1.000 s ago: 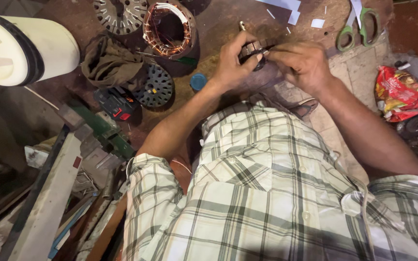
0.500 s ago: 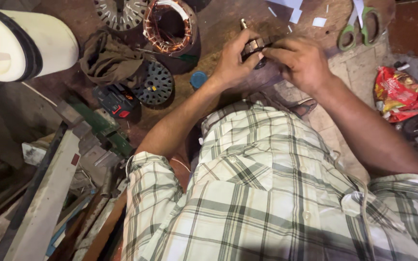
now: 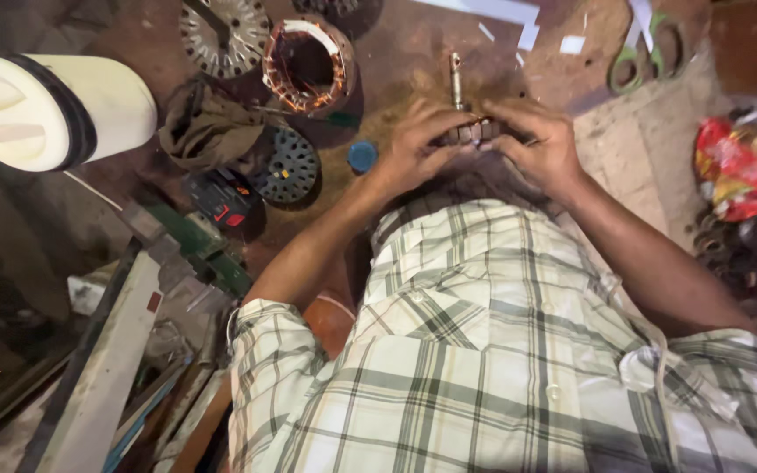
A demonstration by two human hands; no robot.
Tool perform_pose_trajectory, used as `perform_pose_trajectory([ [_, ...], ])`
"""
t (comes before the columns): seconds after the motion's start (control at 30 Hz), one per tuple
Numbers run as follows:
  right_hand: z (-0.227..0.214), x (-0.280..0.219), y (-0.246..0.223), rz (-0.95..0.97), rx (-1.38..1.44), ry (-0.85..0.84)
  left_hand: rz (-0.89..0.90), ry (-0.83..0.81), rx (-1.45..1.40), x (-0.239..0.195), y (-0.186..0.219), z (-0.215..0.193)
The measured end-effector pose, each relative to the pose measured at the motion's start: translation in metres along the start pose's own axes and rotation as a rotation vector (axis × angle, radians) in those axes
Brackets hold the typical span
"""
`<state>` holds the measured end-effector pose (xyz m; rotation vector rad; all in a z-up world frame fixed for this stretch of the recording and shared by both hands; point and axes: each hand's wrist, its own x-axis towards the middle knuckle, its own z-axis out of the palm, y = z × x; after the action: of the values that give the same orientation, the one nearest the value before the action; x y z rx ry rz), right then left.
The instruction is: The person cuts a white strip with scissors and then inserts small white pieces into the slots of a copper-wound rotor. The person handles the rotor and strip repeatedly while working at a cluttered bench.
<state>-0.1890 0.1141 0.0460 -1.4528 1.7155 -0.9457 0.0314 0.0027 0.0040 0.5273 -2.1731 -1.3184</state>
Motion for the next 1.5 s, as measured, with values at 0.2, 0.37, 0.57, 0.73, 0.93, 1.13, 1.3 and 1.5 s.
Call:
perform_pose_trajectory([
  [0.2, 0.011, -0.027, 0.012, -0.148, 0.135, -0.025, 0.138, -0.026, 0.149, -0.031, 0.003, 0.01],
  [0.37, 0.011, -0.024, 0.006, -0.231, 0.095, 0.011, 0.203, 0.068, 0.22, -0.03, 0.0, 0.022],
  [0.57, 0.01, -0.02, 0.003, -0.176, 0.063, 0.016, 0.095, 0.101, 0.209, -0.026, 0.014, 0.023],
  [0.73, 0.018, 0.006, -0.007, -0.094, 0.129, 0.214, -0.244, 0.182, -0.018, 0.002, 0.024, 0.016],
  [0.93, 0.026, 0.025, -0.007, -0.193, -0.008, 0.259, -0.361, 0.159, -0.201, 0.019, 0.008, 0.008],
  [1.13, 0.025, 0.018, -0.008, -0.336, -0.263, 0.255, -0.394, 0.133, -0.173, 0.011, 0.004, 0.012],
  [1.3, 0.016, 0.035, -0.007, 0.037, 0.116, 0.127, -0.362, 0.121, -0.205, 0.018, 0.005, 0.007],
  [1.5, 0.018, 0.038, -0.001, 0.118, 0.144, 0.137, -0.325, 0.129, -0.141, 0.014, -0.001, 0.011],
])
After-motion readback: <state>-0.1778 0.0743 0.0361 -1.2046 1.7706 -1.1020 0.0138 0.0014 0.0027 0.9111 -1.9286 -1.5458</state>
